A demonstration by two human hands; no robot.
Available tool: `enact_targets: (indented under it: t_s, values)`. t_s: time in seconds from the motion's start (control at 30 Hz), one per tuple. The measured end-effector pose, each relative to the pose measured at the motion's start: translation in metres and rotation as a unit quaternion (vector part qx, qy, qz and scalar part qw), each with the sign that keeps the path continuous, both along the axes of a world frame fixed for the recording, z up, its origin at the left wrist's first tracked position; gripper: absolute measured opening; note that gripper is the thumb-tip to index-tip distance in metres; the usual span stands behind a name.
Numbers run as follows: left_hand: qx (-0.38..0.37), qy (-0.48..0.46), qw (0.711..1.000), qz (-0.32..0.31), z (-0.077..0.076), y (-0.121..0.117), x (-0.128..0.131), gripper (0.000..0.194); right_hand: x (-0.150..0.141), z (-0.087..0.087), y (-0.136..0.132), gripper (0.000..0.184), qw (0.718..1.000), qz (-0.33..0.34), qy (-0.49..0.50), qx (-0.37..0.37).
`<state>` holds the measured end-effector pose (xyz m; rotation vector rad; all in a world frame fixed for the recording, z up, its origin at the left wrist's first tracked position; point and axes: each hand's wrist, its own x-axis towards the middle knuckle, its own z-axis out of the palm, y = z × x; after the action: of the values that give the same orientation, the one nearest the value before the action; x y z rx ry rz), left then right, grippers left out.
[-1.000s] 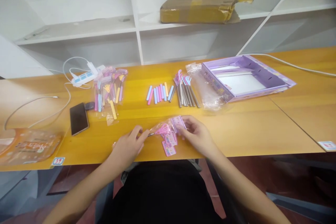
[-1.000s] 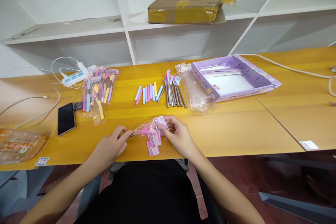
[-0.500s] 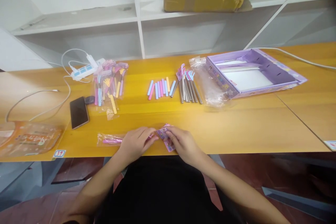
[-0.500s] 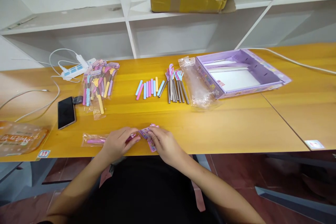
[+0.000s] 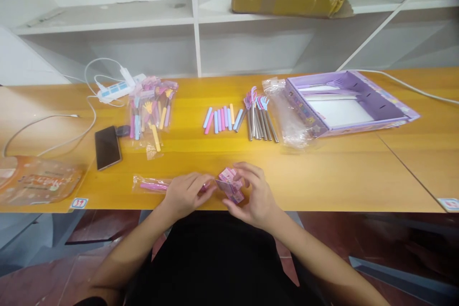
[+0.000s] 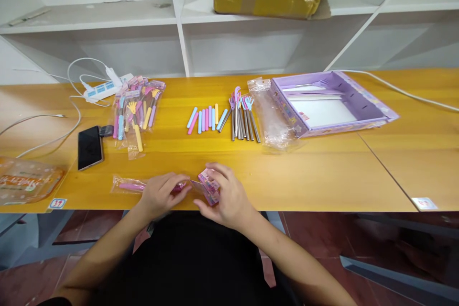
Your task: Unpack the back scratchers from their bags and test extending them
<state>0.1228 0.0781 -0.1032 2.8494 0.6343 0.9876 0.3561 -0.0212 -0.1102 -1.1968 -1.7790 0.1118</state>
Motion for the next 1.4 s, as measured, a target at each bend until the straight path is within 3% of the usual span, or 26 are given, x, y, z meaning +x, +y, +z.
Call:
enact_targets:
  t_s: [0.07,0.27,0.37,0.5,0.6,0.67,0.87,1.0,1.23,1.4]
  values:
    - [0.015,-0.02,1.0,-0.006,0.001,-0.001,0.001,0.008,-0.006,0.001,0.001,0.085,0.999,-0.023,-0.005,0.031]
    - [0.038,-0.048,0.998,-0.013,0.001,-0.001,0.003,0.009,-0.005,-0.008,0.005,0.059,0.991,-0.065,-0.052,0.109]
    - [0.043,-0.059,0.997,-0.02,-0.001,-0.001,0.001,0.011,-0.006,-0.007,0.004,0.057,0.995,-0.035,-0.071,0.062]
    - [0.046,-0.059,0.997,-0.035,-0.002,-0.001,0.0,0.011,-0.012,-0.004,0.004,0.054,0.999,0.001,0.045,-0.004]
    - [0.04,-0.059,0.997,-0.035,-0.001,-0.001,0.0,0.011,-0.009,-0.003,0.004,0.045,0.996,0.017,0.078,-0.027]
    - [0.043,-0.058,0.997,-0.037,-0.001,-0.001,0.0,0.011,-0.004,-0.002,0.004,0.043,0.996,0.056,0.061,-0.037]
    - [0.048,-0.052,0.997,-0.03,-0.001,-0.001,0.0,0.009,0.01,0.001,0.004,0.059,0.988,0.145,-0.004,-0.053]
    - [0.049,-0.046,0.997,-0.035,0.001,-0.001,0.001,0.008,0.014,0.01,0.003,0.048,0.988,0.139,-0.036,-0.061]
    - [0.04,-0.051,0.997,-0.041,0.0,-0.001,0.001,0.008,0.014,0.017,0.002,0.021,0.995,0.065,-0.005,-0.081]
    - [0.042,-0.07,0.995,-0.05,0.0,-0.001,0.001,0.01,0.019,0.019,0.002,0.017,0.981,0.08,0.061,-0.165]
